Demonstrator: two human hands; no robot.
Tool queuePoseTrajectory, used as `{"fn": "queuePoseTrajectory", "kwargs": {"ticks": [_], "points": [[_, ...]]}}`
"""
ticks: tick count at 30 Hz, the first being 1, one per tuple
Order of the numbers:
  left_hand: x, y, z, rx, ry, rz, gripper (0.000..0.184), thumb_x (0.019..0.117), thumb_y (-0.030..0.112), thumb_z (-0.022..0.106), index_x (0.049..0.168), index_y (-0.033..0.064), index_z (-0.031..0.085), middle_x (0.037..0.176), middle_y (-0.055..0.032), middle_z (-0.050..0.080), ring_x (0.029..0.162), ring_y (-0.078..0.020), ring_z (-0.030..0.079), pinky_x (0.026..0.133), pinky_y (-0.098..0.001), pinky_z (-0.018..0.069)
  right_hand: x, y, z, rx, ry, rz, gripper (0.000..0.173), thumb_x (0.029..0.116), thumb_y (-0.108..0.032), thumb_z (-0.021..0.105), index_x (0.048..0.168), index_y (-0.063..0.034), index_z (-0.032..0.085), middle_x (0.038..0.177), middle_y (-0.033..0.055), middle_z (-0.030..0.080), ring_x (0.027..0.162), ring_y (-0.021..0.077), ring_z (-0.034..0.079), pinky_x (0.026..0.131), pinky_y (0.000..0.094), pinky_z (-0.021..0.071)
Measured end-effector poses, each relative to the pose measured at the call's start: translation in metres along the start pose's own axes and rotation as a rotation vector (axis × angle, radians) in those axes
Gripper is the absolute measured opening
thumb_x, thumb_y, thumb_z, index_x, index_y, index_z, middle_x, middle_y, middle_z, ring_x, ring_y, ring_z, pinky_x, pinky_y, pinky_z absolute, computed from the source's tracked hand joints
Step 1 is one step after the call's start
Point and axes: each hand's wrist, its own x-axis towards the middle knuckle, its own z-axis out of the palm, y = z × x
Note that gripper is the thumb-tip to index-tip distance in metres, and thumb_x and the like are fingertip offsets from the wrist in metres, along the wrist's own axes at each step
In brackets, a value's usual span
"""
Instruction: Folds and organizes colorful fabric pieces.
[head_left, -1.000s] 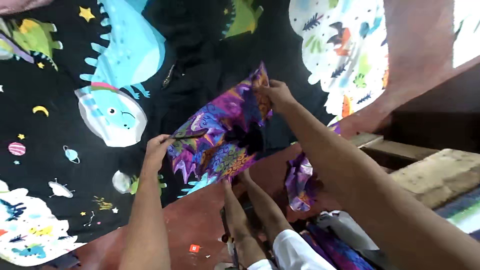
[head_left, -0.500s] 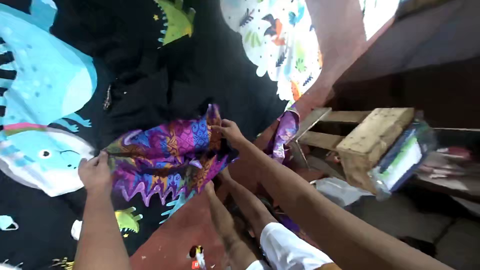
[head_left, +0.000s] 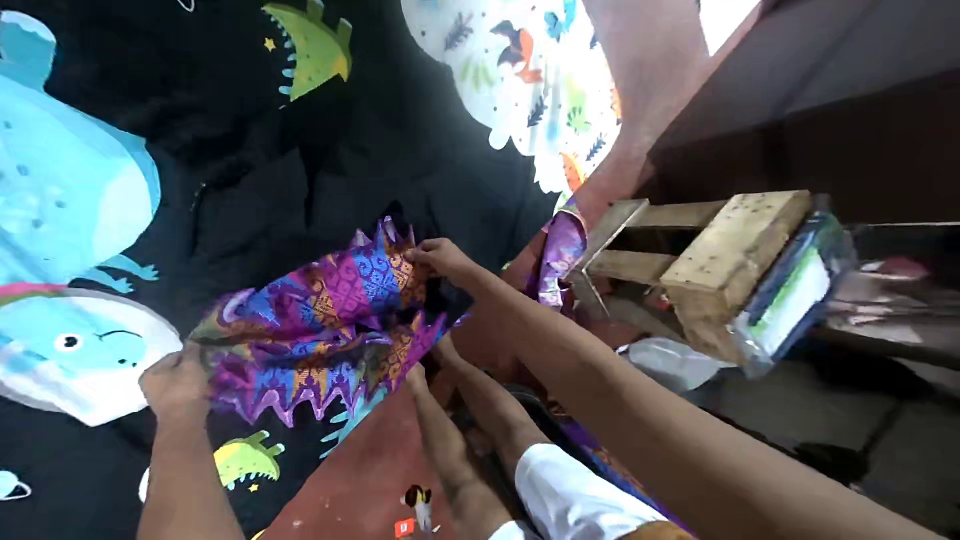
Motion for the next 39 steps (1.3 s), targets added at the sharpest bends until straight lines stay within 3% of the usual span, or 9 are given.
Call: {"fn": "queuePoseTrajectory", "kwargs": {"ticks": [8,11,14,16,19,24,28,34,39], "points": [[0.002,-0.003,0.007,0.018,0.002,-0.030,0.046,0.1050,0.032,0.055,0.114,-0.0115,0.066,0.118,-0.0340,0.063,0.113,-0.0445,0.061,0.099,-0.0643,0.0429,-0.015,0.000,-0.012,-0.400,0.411,-0.232,0.041,0.1009,-0.032,0.063,0.124,0.0018,0.063,0.117,0.0225,0.068,0.109,0.0361,0.067,0.095,0.0554,0.0526],[0.013,-0.016,0.009,0.034,0.052,-0.054,0.047,0.1050,0.034,0.054,0.120,-0.0087,0.066,0.123,-0.0337,0.063,0.119,-0.0456,0.060,0.102,-0.0645,0.0428,-0.012,0.010,-0.030,-0.624,0.596,-0.285,0.049,0.1007,-0.035,0.060,0.142,-0.0103,0.057,0.144,0.0224,0.053,0.132,0.0428,0.050,0.103,0.0618,0.0434],[0.021,-0.024,0.005,0.055,0.070,-0.088,0.052,0.1064,0.036,0.049,0.127,-0.0093,0.062,0.130,-0.0362,0.058,0.126,-0.0494,0.055,0.106,-0.0661,0.0400,-0.002,0.030,-0.059,-0.920,0.307,-0.122,0.068,0.1004,-0.047,0.059,0.161,-0.0365,0.029,0.169,0.0145,0.021,0.150,0.0484,0.024,0.108,0.0752,0.0277],[0.030,-0.037,0.006,0.054,0.079,-0.069,0.054,0.1061,0.038,0.048,0.127,-0.0104,0.061,0.131,-0.0379,0.057,0.126,-0.0521,0.054,0.105,-0.0689,0.0393,0.003,0.029,-0.078,-0.881,0.247,-0.067,0.076,0.0971,-0.047,0.065,0.162,-0.0364,0.026,0.170,0.0152,0.015,0.147,0.0526,0.026,0.103,0.0785,0.0301],[0.031,-0.042,0.008,0.027,0.090,-0.010,0.057,0.1061,0.040,0.048,0.120,-0.0132,0.062,0.123,-0.0406,0.059,0.118,-0.0557,0.056,0.099,-0.0734,0.0400,0.004,0.026,-0.096,-0.594,0.383,-0.126,0.083,0.0912,-0.031,0.076,0.160,-0.0135,0.033,0.163,0.0282,0.024,0.141,0.0527,0.037,0.108,0.0684,0.0387],[-0.002,0.011,-0.008,0.086,-0.013,-0.162,0.051,0.1109,0.029,0.041,0.124,-0.0167,0.059,0.132,-0.0425,0.054,0.129,-0.0565,0.049,0.107,-0.0714,0.0333,-0.004,0.010,-0.114,-0.106,0.295,0.157,0.062,0.0973,-0.031,0.070,0.149,-0.0072,0.044,0.129,0.0187,0.059,0.101,0.0250,0.061,0.087,0.0420,0.0523],[-0.021,0.033,-0.017,0.053,0.016,-0.124,0.047,0.1101,0.024,0.043,0.119,-0.0192,0.060,0.129,-0.0441,0.054,0.128,-0.0580,0.049,0.107,-0.0708,0.0330,-0.001,0.018,-0.134,-0.150,0.442,0.113,0.049,0.0973,-0.029,0.070,0.134,0.0001,0.058,0.125,0.0210,0.063,0.109,0.0296,0.061,0.094,0.0492,0.0502],[-0.011,0.013,-0.010,-0.004,0.044,-0.066,0.048,0.1083,0.027,0.047,0.112,-0.0173,0.063,0.121,-0.0441,0.058,0.121,-0.0602,0.053,0.101,-0.0752,0.0356,-0.004,0.008,-0.147,-0.024,0.184,0.137,0.042,0.1040,-0.026,0.057,0.140,-0.0052,0.048,0.121,0.0115,0.062,0.104,0.0194,0.063,0.088,0.0399,0.0544],[-0.005,0.009,-0.008,0.000,0.029,-0.050,0.044,0.1079,0.024,0.047,0.111,-0.0169,0.063,0.121,-0.0432,0.058,0.121,-0.0597,0.053,0.101,-0.0755,0.0362,-0.025,-0.037,-0.131,0.112,-0.109,0.145,0.064,0.1012,-0.069,0.028,0.134,-0.0211,0.054,0.111,0.0008,0.069,0.101,0.0141,0.067,0.086,0.0388,0.0579]]}}
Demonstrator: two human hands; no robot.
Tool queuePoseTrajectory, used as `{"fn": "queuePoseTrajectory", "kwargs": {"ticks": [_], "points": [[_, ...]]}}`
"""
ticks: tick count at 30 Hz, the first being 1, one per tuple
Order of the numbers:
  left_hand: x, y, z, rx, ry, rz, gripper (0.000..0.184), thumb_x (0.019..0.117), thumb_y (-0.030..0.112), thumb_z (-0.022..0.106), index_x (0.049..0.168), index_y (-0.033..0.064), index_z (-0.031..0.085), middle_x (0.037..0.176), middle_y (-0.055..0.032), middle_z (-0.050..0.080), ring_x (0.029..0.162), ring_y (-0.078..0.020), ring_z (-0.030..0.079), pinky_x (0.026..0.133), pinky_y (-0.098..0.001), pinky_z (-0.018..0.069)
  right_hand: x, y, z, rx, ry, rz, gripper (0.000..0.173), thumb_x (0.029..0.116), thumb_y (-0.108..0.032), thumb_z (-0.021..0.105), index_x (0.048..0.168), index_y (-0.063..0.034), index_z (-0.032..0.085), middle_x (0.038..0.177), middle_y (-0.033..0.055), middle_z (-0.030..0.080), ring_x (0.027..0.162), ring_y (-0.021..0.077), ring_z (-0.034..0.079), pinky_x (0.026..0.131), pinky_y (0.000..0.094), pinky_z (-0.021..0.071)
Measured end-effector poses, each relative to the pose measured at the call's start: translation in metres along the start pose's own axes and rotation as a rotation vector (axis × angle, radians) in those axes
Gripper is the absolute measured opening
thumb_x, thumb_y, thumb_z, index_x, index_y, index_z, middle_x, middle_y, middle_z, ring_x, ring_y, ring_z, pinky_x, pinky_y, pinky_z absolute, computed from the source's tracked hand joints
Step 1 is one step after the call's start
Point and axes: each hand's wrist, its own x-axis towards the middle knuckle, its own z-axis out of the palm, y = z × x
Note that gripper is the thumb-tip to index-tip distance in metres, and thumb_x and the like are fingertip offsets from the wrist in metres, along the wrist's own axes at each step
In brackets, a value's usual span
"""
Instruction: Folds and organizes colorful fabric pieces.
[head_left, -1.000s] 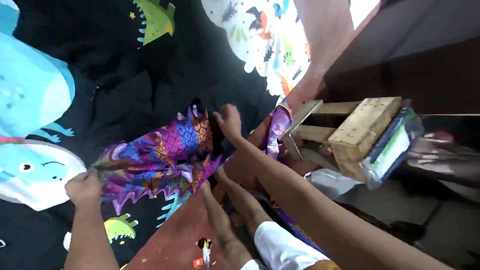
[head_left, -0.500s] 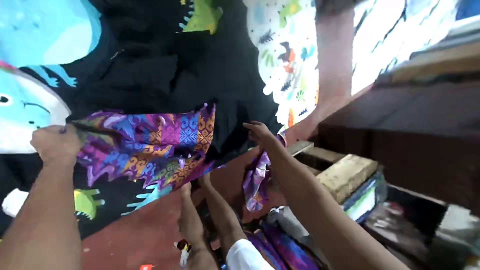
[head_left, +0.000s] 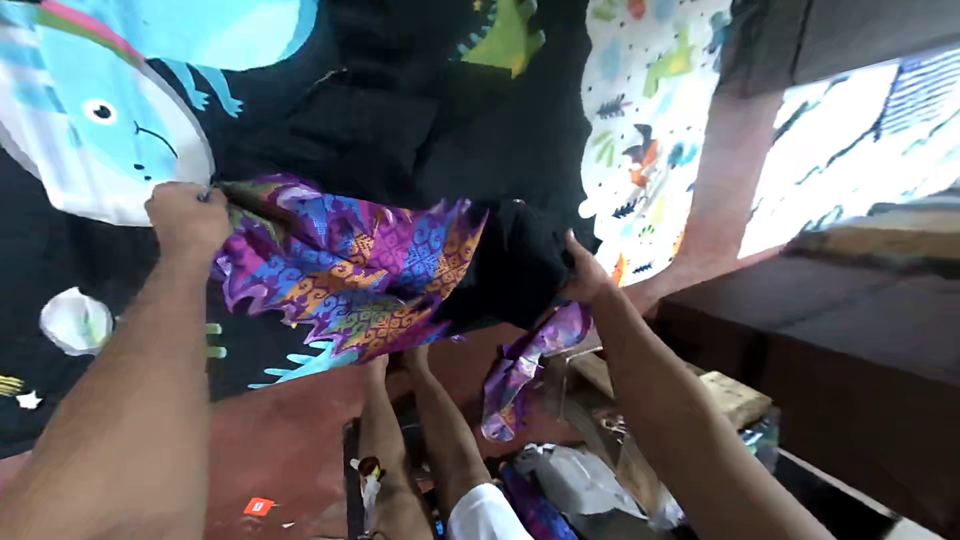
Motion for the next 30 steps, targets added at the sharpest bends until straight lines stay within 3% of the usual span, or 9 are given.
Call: {"fn": "queuePoseTrajectory", "kwargs": {"ticks": [3,6,8,13,15,19,23,27,30], "points": [[0.001,-0.002,0.002,-0.022,0.002,0.005,0.046,0.1082,0.024,0.047,0.109,-0.0186,0.062,0.120,-0.0442,0.058,0.121,-0.0605,0.053,0.100,-0.0755,0.0358,0.014,-0.012,0.003,0.121,0.155,-0.150,0.050,0.1078,-0.054,0.030,0.139,-0.0183,0.048,0.116,0.0024,0.066,0.104,0.0149,0.066,0.088,0.0402,0.0572],[0.004,-0.009,0.003,-0.062,0.019,0.018,0.047,0.1080,0.027,0.048,0.112,-0.0178,0.062,0.120,-0.0435,0.058,0.120,-0.0600,0.054,0.100,-0.0759,0.0358,0.041,-0.007,-0.019,0.158,0.348,-0.387,0.048,0.1095,-0.032,0.041,0.154,-0.0155,0.034,0.138,0.0083,0.056,0.122,0.0195,0.059,0.100,0.0448,0.0524],[0.006,-0.009,0.005,-0.080,0.027,0.004,0.047,0.1077,0.028,0.048,0.114,-0.0166,0.062,0.120,-0.0422,0.059,0.120,-0.0591,0.054,0.100,-0.0751,0.0366,0.046,-0.008,-0.024,0.091,0.439,-0.418,0.045,0.1088,-0.028,0.045,0.150,-0.0119,0.042,0.138,0.0097,0.057,0.123,0.0196,0.058,0.101,0.0439,0.0514],[0.015,-0.017,0.009,-0.084,0.010,-0.027,0.048,0.1077,0.029,0.046,0.111,-0.0159,0.063,0.120,-0.0426,0.058,0.120,-0.0583,0.054,0.099,-0.0752,0.0363,0.027,-0.003,-0.034,-0.470,0.363,-0.109,0.059,0.1043,-0.049,0.049,0.146,-0.0078,0.047,0.134,0.0164,0.058,0.114,0.0264,0.059,0.093,0.0476,0.0508],[0.023,-0.031,0.019,-0.083,0.034,0.030,0.051,0.1071,0.031,0.046,0.112,-0.0168,0.062,0.119,-0.0438,0.058,0.118,-0.0600,0.055,0.097,-0.0772,0.0369,0.017,0.008,-0.045,-0.642,0.360,0.017,0.054,0.1010,-0.038,0.062,0.141,-0.0033,0.052,0.137,0.0219,0.056,0.119,0.0347,0.056,0.098,0.0553,0.0469],[0.034,-0.042,0.026,-0.099,0.039,0.034,0.054,0.1063,0.036,0.047,0.111,-0.0152,0.062,0.117,-0.0433,0.059,0.116,-0.0606,0.055,0.095,-0.0783,0.0373,0.018,0.022,-0.069,-0.807,0.652,-0.092,0.038,0.0987,-0.026,0.067,0.126,0.0011,0.066,0.125,0.0265,0.064,0.119,0.0401,0.060,0.102,0.0592,0.0456],[0.016,-0.015,0.016,-0.120,-0.013,-0.028,0.044,0.1079,0.025,0.047,0.111,-0.0161,0.063,0.121,-0.0435,0.058,0.120,-0.0595,0.054,0.098,-0.0758,0.0361,0.014,0.013,-0.054,-0.861,0.869,-0.070,0.049,0.1018,-0.027,0.060,0.141,0.0008,0.052,0.131,0.0284,0.061,0.122,0.0445,0.059,0.103,0.0604,0.0453],[0.009,-0.014,0.016,-0.136,0.013,-0.014,0.044,0.1082,0.024,0.046,0.112,-0.0163,0.063,0.120,-0.0424,0.059,0.120,-0.0578,0.055,0.100,-0.0732,0.0370,0.019,0.020,-0.020,-1.047,0.652,-0.102,0.047,0.1036,-0.026,0.058,0.138,0.0053,0.052,0.130,0.0315,0.060,0.122,0.0466,0.058,0.103,0.0616,0.0450],[0.004,-0.007,0.009,-0.120,-0.009,-0.007,0.043,0.1085,0.022,0.045,0.112,-0.0172,0.062,0.120,-0.0432,0.058,0.121,-0.0588,0.054,0.100,-0.0734,0.0366,0.040,0.037,-0.017,-1.067,0.360,-0.083,0.071,0.0981,-0.031,0.068,0.153,0.0017,0.037,0.147,0.0319,0.046,0.136,0.0469,0.046,0.112,0.0607,0.0389]]}}
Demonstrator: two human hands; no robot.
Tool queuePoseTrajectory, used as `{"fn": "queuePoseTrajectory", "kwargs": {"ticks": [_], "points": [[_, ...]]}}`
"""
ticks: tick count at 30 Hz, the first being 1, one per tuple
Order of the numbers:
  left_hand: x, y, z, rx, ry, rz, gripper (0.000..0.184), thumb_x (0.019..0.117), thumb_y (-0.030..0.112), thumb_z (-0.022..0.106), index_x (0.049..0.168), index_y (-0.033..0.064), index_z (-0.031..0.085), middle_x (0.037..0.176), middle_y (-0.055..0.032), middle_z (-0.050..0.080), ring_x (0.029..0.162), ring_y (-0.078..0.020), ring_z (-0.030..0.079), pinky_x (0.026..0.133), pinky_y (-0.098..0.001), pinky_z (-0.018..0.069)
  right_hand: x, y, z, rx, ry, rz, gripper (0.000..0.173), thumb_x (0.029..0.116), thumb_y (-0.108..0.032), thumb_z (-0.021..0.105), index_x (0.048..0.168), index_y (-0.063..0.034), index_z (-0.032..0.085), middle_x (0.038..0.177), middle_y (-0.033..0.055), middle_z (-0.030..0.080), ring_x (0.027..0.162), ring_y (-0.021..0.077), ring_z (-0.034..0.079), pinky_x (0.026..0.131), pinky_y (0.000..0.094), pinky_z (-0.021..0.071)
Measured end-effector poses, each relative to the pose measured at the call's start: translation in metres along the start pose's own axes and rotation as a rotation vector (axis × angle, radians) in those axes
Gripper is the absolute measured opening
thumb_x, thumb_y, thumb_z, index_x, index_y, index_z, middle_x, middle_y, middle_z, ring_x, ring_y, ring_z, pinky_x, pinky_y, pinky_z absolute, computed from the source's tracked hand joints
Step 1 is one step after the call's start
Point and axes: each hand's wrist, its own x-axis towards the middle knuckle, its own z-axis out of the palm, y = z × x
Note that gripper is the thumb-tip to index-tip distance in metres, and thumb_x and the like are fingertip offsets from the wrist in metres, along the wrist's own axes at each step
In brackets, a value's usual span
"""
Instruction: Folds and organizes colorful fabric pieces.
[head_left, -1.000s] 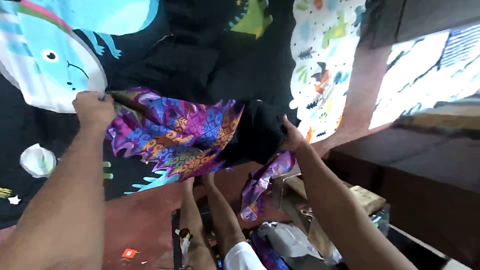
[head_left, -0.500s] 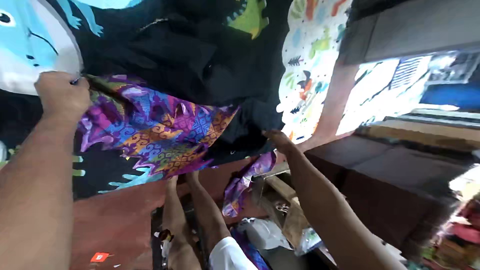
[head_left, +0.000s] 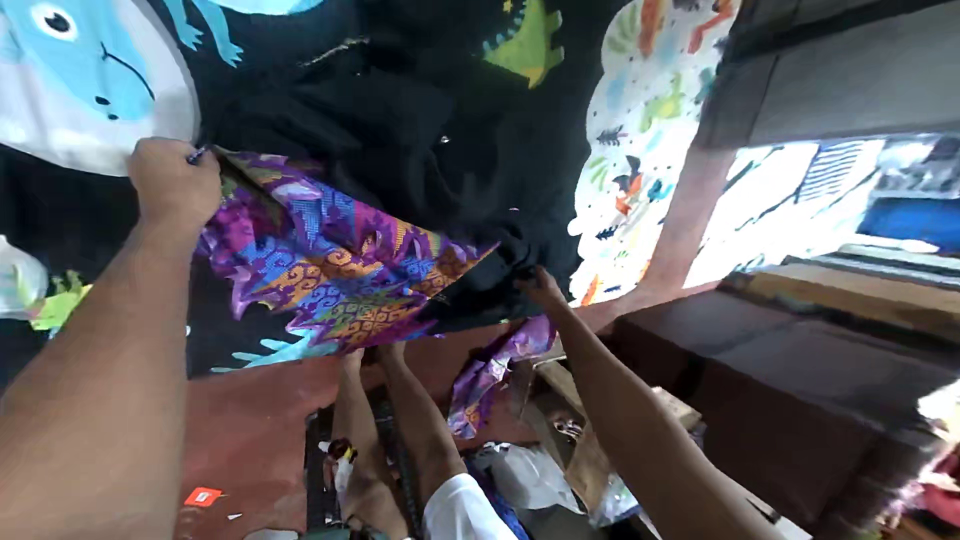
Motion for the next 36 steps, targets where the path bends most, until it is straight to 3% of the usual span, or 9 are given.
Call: {"fn": "queuePoseTrajectory", "kwargs": {"ticks": [3,6,11,15,19,21,27,30,36], "points": [[-0.001,0.001,-0.003,-0.008,-0.020,-0.016,0.042,0.1083,0.022,0.046,0.113,-0.0166,0.062,0.121,-0.0424,0.058,0.120,-0.0574,0.055,0.100,-0.0736,0.0366,-0.003,-0.019,0.014,-0.048,-0.002,0.105,0.083,0.0943,-0.034,0.073,0.158,-0.0021,0.030,0.152,0.0340,0.039,0.139,0.0519,0.041,0.110,0.0679,0.0360],[-0.006,0.001,0.002,-0.027,0.040,0.019,0.041,0.1082,0.021,0.045,0.118,-0.0153,0.062,0.129,-0.0398,0.056,0.128,-0.0532,0.051,0.108,-0.0668,0.0359,-0.018,-0.062,0.020,-0.102,0.029,0.179,0.074,0.0931,-0.037,0.073,0.149,0.0012,0.043,0.148,0.0317,0.045,0.136,0.0511,0.044,0.107,0.0725,0.0338],[-0.059,-0.020,0.023,-0.085,0.147,0.383,0.037,0.1071,0.017,0.047,0.119,-0.0136,0.064,0.140,-0.0305,0.055,0.130,-0.0452,0.054,0.110,-0.0582,0.0421,-0.061,-0.103,0.042,0.367,-0.119,-0.274,0.057,0.0918,-0.008,0.073,0.142,0.0006,0.047,0.126,0.0202,0.064,0.112,0.0258,0.066,0.096,0.0446,0.0558],[-0.158,-0.056,0.059,0.026,-0.177,0.569,0.030,0.1036,0.021,0.058,0.105,-0.0046,0.073,0.139,-0.0204,0.061,0.118,-0.0389,0.066,0.097,-0.0602,0.0528,-0.071,-0.089,0.060,0.473,-0.224,-0.280,0.025,0.0975,-0.007,0.062,0.119,0.0066,0.063,0.107,0.0148,0.068,0.096,0.0145,0.066,0.087,0.0336,0.0557],[-0.231,-0.080,0.080,0.087,-0.640,0.487,0.033,0.1069,0.021,0.052,0.113,-0.0040,0.072,0.147,-0.0142,0.058,0.126,-0.0347,0.063,0.105,-0.0550,0.0487,-0.079,-0.053,0.068,0.410,-0.238,-0.187,0.032,0.0993,-0.008,0.059,0.127,0.0084,0.060,0.118,0.0193,0.067,0.105,0.0192,0.065,0.093,0.0366,0.0543],[-0.243,-0.086,0.084,0.064,-0.674,0.444,0.033,0.1070,0.021,0.052,0.113,-0.0056,0.071,0.145,-0.0159,0.058,0.127,-0.0340,0.062,0.106,-0.0523,0.0487,-0.085,-0.033,0.066,0.457,-0.175,-0.076,0.031,0.1002,-0.007,0.055,0.127,0.0087,0.058,0.115,0.0189,0.066,0.100,0.0191,0.065,0.088,0.0371,0.0554],[-0.197,-0.053,0.068,-0.236,-0.261,0.342,0.030,0.1037,0.018,0.058,0.102,-0.0095,0.071,0.127,-0.0242,0.066,0.117,-0.0352,0.065,0.102,-0.0502,0.0511,-0.097,-0.010,0.040,0.657,0.068,-0.018,0.029,0.1024,-0.008,0.046,0.124,0.0086,0.054,0.106,0.0122,0.062,0.089,0.0117,0.061,0.079,0.0329,0.0554],[-0.148,-0.026,0.071,-0.317,-0.146,0.293,0.027,0.1010,0.015,0.063,0.102,-0.0098,0.071,0.139,-0.0247,0.058,0.127,-0.0348,0.058,0.107,-0.0495,0.0472,-0.088,-0.029,0.022,0.760,0.103,-0.101,0.030,0.1040,-0.012,0.046,0.128,0.0048,0.052,0.105,0.0067,0.063,0.090,0.0085,0.063,0.080,0.0298,0.0557],[-0.072,0.014,0.095,-0.221,0.003,0.056,0.029,0.0989,0.021,0.066,0.110,-0.0046,0.073,0.159,-0.0327,0.029,0.145,-0.0461,0.035,0.115,-0.0562,0.0371,-0.037,-0.063,0.013,0.631,0.087,-0.115,0.030,0.1031,-0.012,0.054,0.128,0.0064,0.055,0.117,0.0188,0.063,0.101,0.0203,0.062,0.090,0.0398,0.0532]]}}
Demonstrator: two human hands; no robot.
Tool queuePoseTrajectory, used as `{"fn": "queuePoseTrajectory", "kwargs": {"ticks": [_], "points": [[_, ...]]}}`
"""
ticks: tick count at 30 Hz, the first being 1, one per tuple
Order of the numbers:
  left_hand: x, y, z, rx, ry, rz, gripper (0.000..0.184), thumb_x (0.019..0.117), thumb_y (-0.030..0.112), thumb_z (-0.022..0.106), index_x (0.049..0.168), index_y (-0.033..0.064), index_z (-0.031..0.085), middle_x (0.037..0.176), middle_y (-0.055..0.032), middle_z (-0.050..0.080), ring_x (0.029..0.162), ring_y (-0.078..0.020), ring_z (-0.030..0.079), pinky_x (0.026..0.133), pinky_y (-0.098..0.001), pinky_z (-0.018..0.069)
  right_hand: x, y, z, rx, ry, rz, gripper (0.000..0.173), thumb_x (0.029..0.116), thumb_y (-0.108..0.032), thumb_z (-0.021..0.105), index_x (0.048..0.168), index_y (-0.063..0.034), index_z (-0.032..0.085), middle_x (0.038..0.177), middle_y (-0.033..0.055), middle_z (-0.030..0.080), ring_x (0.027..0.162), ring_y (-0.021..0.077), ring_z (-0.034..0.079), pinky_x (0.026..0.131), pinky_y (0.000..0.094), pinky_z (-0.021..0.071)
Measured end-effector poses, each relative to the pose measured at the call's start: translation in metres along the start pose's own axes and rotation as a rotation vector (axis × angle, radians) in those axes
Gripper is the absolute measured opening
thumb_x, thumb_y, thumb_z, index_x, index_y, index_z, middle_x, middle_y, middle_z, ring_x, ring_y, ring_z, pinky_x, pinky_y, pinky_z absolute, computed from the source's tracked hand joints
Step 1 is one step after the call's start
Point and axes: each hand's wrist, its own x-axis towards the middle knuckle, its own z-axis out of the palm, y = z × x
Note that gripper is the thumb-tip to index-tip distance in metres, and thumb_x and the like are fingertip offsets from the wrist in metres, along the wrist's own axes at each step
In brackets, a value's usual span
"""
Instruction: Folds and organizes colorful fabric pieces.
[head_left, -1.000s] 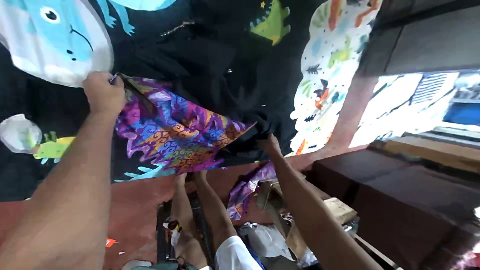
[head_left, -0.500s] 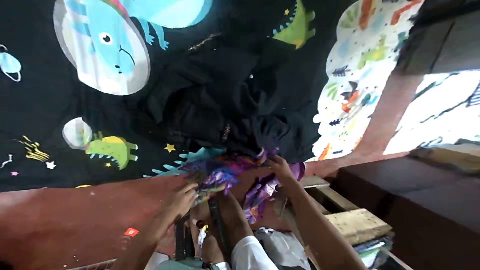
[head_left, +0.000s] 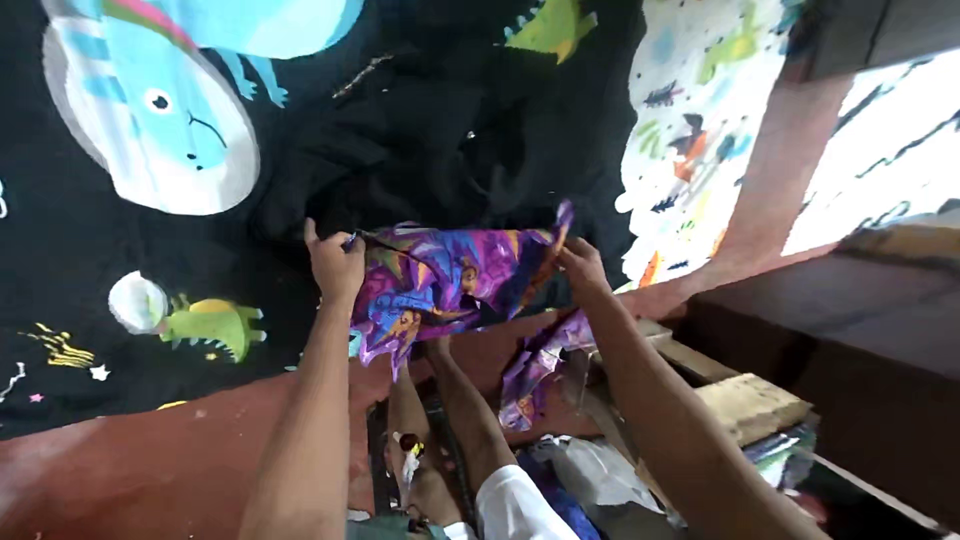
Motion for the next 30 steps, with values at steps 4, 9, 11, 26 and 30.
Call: {"fn": "queuePoseTrajectory", "kwargs": {"ticks": [4,9,11,26,30], "points": [[0.012,-0.003,0.005,0.108,-0.073,-0.070,0.032,0.1018,0.022,0.060,0.116,-0.0048,0.071,0.134,-0.0329,0.057,0.128,-0.0489,0.053,0.106,-0.0660,0.0406,0.012,0.000,0.012,0.072,-0.047,0.132,0.033,0.1062,-0.022,0.050,0.129,-0.0002,0.057,0.109,0.0125,0.064,0.092,0.0161,0.060,0.081,0.0368,0.0518],[-0.003,-0.023,-0.013,-0.098,-0.199,-0.193,0.035,0.1011,0.029,0.063,0.118,-0.0008,0.068,0.110,-0.0186,0.066,0.094,-0.0240,0.062,0.085,-0.0489,0.0513,0.011,0.026,0.018,0.183,-0.062,0.170,0.030,0.1060,-0.022,0.053,0.123,0.0009,0.063,0.113,0.0154,0.065,0.099,0.0204,0.062,0.087,0.0419,0.0515],[-0.009,-0.031,-0.022,-0.154,-0.261,-0.186,0.034,0.1020,0.028,0.061,0.117,-0.0027,0.067,0.110,-0.0133,0.067,0.096,-0.0155,0.064,0.089,-0.0397,0.0532,0.009,0.029,0.021,0.204,0.071,0.170,0.032,0.1060,-0.023,0.054,0.119,0.0047,0.064,0.107,0.0182,0.066,0.091,0.0224,0.062,0.084,0.0425,0.0523],[-0.019,-0.034,-0.009,-0.040,-0.179,-0.143,0.033,0.1047,0.023,0.055,0.115,-0.0076,0.063,0.110,-0.0144,0.064,0.096,-0.0131,0.060,0.090,-0.0359,0.0511,0.009,0.043,-0.002,0.242,0.138,0.004,0.055,0.1101,-0.042,0.036,0.135,0.0029,0.056,0.126,0.0211,0.065,0.113,0.0285,0.065,0.100,0.0467,0.0521],[-0.021,-0.033,-0.007,-0.054,-0.176,-0.147,0.033,0.1050,0.023,0.055,0.115,-0.0073,0.063,0.107,-0.0136,0.064,0.092,-0.0126,0.060,0.087,-0.0355,0.0510,-0.001,0.047,0.007,0.004,-0.102,-0.179,0.050,0.0928,-0.022,0.074,0.131,0.0068,0.058,0.120,0.0252,0.066,0.110,0.0352,0.066,0.099,0.0526,0.0516]]}}
